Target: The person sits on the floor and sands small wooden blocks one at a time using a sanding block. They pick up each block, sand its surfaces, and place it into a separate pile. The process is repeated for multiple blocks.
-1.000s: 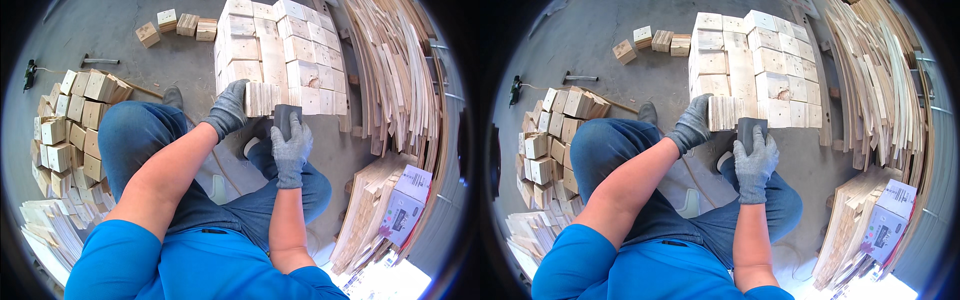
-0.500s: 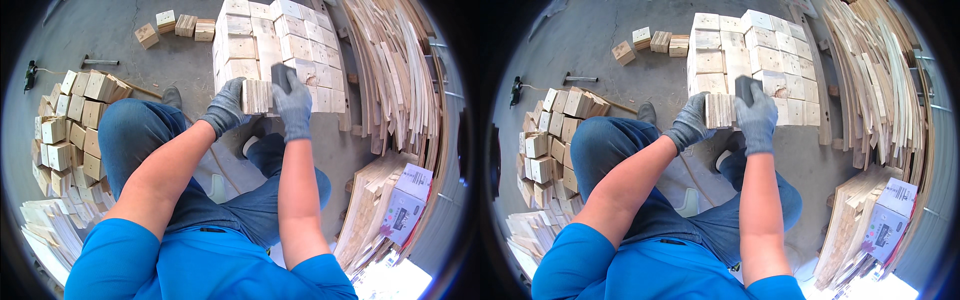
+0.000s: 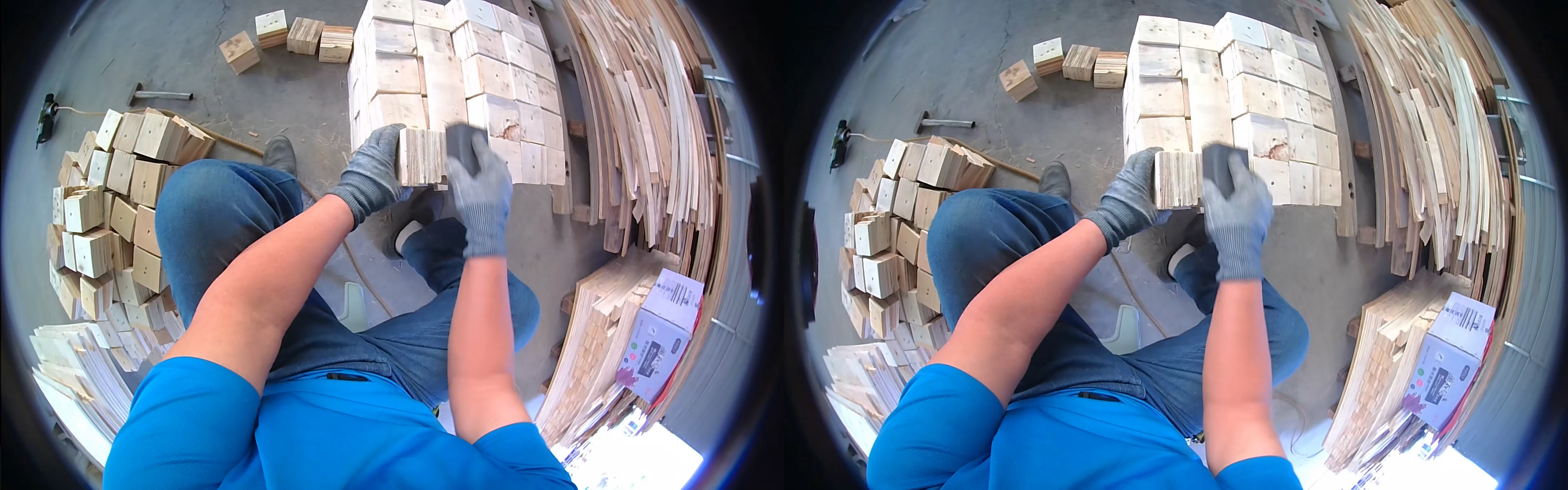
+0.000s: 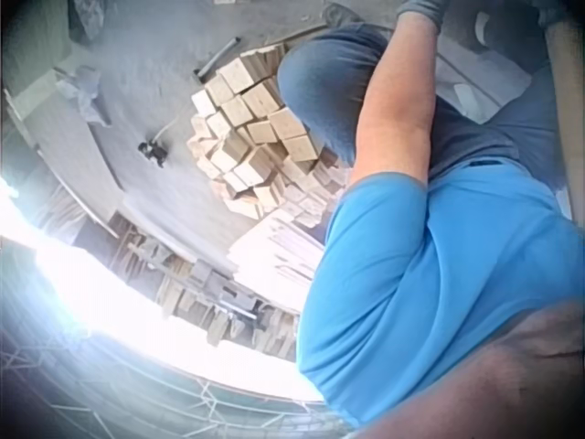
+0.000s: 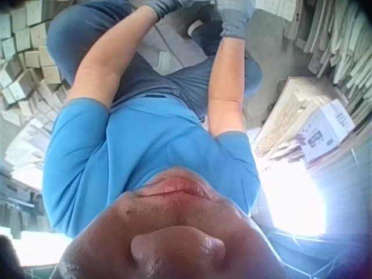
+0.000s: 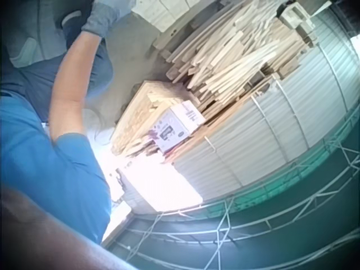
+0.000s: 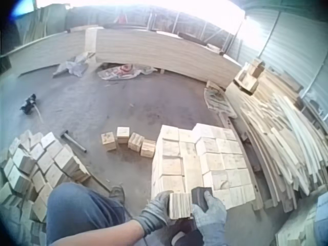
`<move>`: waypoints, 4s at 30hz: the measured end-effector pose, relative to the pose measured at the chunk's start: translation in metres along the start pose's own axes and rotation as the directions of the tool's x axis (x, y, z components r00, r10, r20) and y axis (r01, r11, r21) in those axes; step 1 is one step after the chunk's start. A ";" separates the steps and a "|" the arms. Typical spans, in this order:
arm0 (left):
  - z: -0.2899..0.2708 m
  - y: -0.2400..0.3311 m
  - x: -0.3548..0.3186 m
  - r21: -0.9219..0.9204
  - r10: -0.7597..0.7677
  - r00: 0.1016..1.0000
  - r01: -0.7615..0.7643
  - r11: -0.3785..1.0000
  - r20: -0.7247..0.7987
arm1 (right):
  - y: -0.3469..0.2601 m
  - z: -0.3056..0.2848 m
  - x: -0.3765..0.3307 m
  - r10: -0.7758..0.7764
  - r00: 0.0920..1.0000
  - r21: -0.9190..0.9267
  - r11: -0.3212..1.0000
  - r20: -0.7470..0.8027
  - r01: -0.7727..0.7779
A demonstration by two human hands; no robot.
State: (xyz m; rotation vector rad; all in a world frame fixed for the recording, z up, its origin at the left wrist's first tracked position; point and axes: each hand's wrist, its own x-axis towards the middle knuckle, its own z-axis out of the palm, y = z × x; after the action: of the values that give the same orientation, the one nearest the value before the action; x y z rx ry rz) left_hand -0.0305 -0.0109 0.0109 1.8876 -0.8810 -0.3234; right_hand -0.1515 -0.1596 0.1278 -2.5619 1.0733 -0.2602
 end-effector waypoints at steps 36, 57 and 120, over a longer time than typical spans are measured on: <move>-0.008 0.004 -0.001 -0.010 0.013 1.000 -0.013 1.000 0.007 | -0.007 -0.002 -0.028 -0.026 0.996 -0.192 0.981 -0.086 0.009; -0.004 0.004 0.001 -0.008 -0.011 1.000 0.011 1.000 0.007 | -0.026 -0.002 0.009 -0.041 0.996 -0.278 0.960 -0.082 0.017; -0.011 0.009 -0.001 -0.002 -0.026 1.000 0.026 1.000 0.009 | 0.005 0.000 -0.071 -0.035 0.987 -0.226 0.974 -0.155 -0.001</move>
State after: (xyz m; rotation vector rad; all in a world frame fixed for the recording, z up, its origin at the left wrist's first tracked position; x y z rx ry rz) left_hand -0.0290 -0.0050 0.0237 1.8982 -0.8621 -0.3496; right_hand -0.2043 -0.1123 0.1238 -2.7922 1.1998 -0.3704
